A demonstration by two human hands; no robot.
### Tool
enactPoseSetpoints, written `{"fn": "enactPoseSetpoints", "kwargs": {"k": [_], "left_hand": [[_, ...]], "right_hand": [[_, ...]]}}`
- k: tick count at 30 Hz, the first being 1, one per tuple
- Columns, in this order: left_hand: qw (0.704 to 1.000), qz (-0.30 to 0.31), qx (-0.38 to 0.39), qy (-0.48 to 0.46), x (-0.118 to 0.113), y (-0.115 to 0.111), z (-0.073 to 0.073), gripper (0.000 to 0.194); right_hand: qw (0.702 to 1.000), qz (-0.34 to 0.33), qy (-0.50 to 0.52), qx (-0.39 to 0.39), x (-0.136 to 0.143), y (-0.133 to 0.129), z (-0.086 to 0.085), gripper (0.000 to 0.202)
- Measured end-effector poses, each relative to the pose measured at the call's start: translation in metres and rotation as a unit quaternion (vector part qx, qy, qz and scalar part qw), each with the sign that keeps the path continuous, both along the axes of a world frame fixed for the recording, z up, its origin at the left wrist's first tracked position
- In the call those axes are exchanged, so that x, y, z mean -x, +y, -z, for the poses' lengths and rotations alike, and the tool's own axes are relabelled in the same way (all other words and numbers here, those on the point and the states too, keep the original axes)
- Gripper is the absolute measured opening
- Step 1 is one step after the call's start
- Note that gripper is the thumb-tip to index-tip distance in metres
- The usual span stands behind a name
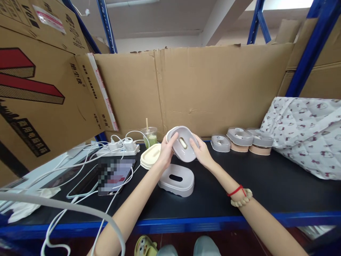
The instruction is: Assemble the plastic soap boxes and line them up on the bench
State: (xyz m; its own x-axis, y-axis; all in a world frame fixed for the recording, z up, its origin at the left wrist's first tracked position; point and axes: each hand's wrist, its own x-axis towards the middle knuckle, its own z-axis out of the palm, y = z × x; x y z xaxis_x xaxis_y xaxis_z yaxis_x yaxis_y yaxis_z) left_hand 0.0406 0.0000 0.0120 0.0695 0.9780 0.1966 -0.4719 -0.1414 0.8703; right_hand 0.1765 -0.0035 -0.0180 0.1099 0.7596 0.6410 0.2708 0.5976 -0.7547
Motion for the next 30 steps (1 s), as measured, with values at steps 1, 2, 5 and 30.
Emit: {"fn": "enactPoseSetpoints", "kwargs": {"k": [1, 2, 5, 30], "left_hand": [[1.000, -0.012, 0.005, 0.002, 0.000, 0.000, 0.001, 0.039], [1.000, -0.019, 0.011, 0.005, -0.001, 0.000, 0.002, 0.037], [0.999, -0.018, -0.001, 0.039, -0.001, 0.000, 0.003, 0.033], [0.998, -0.025, -0.006, 0.060, 0.003, 0.005, 0.005, 0.021]], "right_hand": [[1.000, -0.005, 0.006, 0.004, 0.001, -0.001, -0.001, 0.054], [1.000, -0.010, 0.015, 0.009, 0.001, -0.001, -0.002, 0.053], [0.998, -0.019, 0.051, 0.039, 0.002, -0.002, -0.005, 0.050], [0.978, 0.186, -0.084, 0.036, -0.028, 0.016, 0.010, 0.052]]}}
